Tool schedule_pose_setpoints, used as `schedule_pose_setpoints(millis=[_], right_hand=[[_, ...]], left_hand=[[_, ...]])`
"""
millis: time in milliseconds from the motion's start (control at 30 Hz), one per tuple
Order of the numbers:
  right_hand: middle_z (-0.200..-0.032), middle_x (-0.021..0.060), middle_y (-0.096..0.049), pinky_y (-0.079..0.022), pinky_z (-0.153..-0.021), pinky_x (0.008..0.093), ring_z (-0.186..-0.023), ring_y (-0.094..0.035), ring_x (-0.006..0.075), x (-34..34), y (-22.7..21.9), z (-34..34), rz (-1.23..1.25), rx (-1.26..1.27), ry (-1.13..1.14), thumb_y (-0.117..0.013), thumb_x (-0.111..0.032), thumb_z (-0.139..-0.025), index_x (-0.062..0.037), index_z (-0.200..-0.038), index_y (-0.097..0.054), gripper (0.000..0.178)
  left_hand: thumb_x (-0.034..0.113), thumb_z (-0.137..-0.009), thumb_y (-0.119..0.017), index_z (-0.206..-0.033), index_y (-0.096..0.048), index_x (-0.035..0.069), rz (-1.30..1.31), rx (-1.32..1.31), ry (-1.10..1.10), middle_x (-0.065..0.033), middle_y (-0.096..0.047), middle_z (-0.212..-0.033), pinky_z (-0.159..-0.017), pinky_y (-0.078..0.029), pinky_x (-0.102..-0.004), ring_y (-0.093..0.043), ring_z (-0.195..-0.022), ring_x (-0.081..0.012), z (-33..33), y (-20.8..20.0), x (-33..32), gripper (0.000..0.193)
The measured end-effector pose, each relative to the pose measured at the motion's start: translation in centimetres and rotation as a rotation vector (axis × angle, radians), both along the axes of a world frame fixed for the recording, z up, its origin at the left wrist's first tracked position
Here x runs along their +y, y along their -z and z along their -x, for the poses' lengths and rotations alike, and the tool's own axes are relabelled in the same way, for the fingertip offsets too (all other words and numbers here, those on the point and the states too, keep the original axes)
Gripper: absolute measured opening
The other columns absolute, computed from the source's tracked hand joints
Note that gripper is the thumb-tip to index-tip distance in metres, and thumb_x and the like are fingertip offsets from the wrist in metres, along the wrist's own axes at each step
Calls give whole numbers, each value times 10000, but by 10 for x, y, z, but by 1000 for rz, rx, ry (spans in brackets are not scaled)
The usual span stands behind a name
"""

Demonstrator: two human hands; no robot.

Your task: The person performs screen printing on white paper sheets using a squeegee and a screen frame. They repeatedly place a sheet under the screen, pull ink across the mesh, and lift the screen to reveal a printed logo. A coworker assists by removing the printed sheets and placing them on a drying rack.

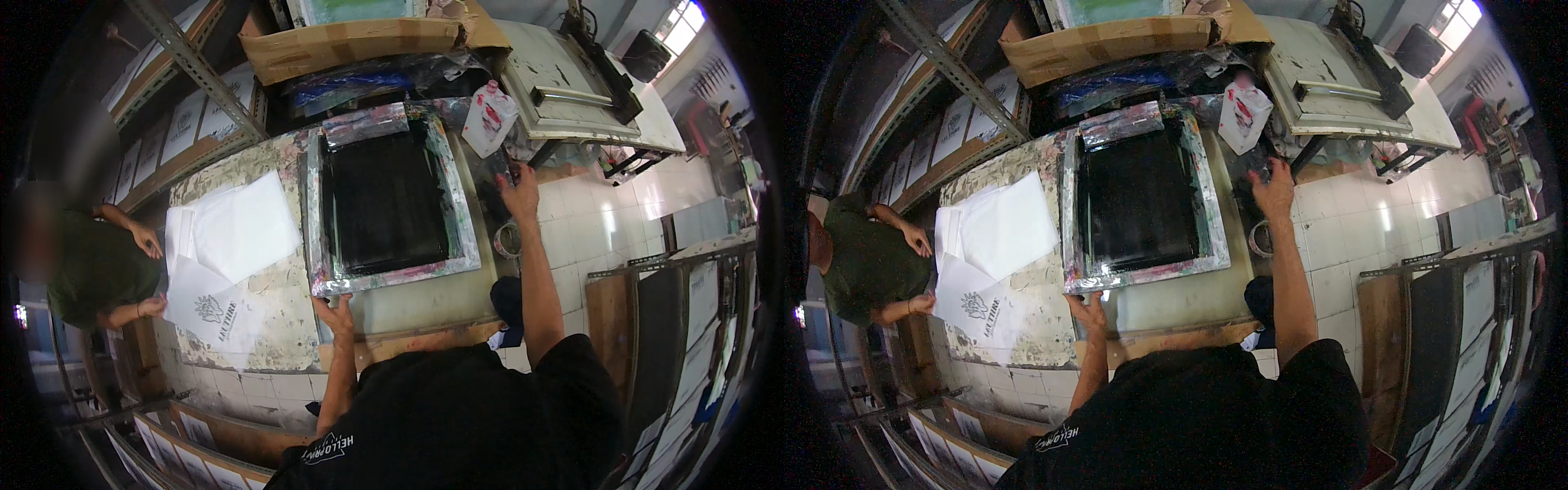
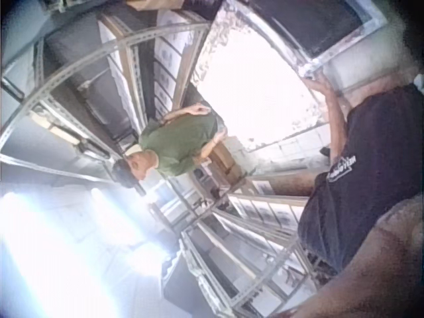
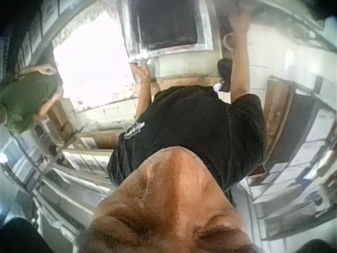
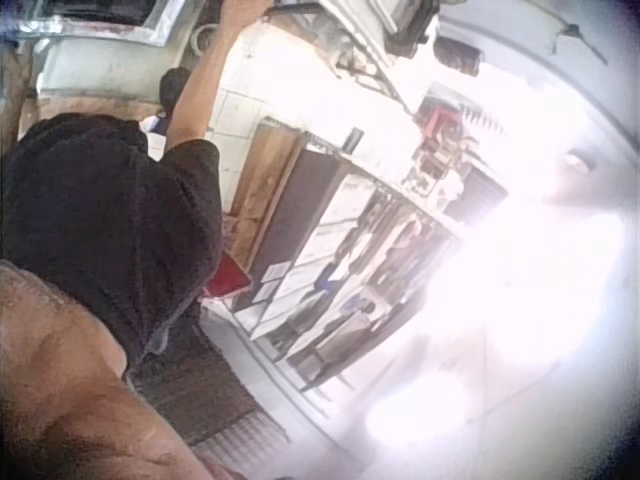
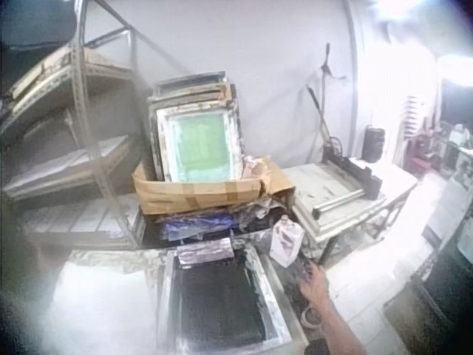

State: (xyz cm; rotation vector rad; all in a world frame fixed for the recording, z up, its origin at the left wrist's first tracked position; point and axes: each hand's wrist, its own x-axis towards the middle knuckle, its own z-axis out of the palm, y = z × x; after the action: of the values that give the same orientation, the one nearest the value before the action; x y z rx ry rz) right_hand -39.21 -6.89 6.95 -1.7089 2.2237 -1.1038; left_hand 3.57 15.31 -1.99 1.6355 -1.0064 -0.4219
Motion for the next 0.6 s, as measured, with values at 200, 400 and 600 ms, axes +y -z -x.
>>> schedule_pose_setpoints(millis=[200, 400, 600], right_hand=[[-1172, 186, -653, -512, -877, 463, -1027, -640, 399, 0, 26, 12, -349, 333, -284, -828, -352, -702, -61, -1207, -623, 617], [-988, 182, -716, -530, -829, 379, -926, -690, 314, 2, 16, -1, -269, 13, -307, -776, -110, -759, -16, -1088, -694, 352], [-944, 91, -715, -513, -808, 275, -891, -645, 149, -15, -55, -38, -61, -692, -299, -728, -2, -845, 63, -1128, -654, 300]], left_hand=[[204, -789, -781, -1412, -368, -34, 11, -103, 24, -177, -484, -1325, -1091, -332, -409, -455, -1233, -300, -5, 16, 3, 784], [432, -732, -811, -1432, -335, -87, -75, -152, -18, -225, -445, -1324, -1103, -307, -442, -424, -1252, -364, -7, 14, 4, 993], [521, -710, -797, -1427, -326, -117, -97, -258, -34, -254, -453, -1296, -1088, -302, -463, -431, -1229, -399, -11, 23, 8, 1069]])
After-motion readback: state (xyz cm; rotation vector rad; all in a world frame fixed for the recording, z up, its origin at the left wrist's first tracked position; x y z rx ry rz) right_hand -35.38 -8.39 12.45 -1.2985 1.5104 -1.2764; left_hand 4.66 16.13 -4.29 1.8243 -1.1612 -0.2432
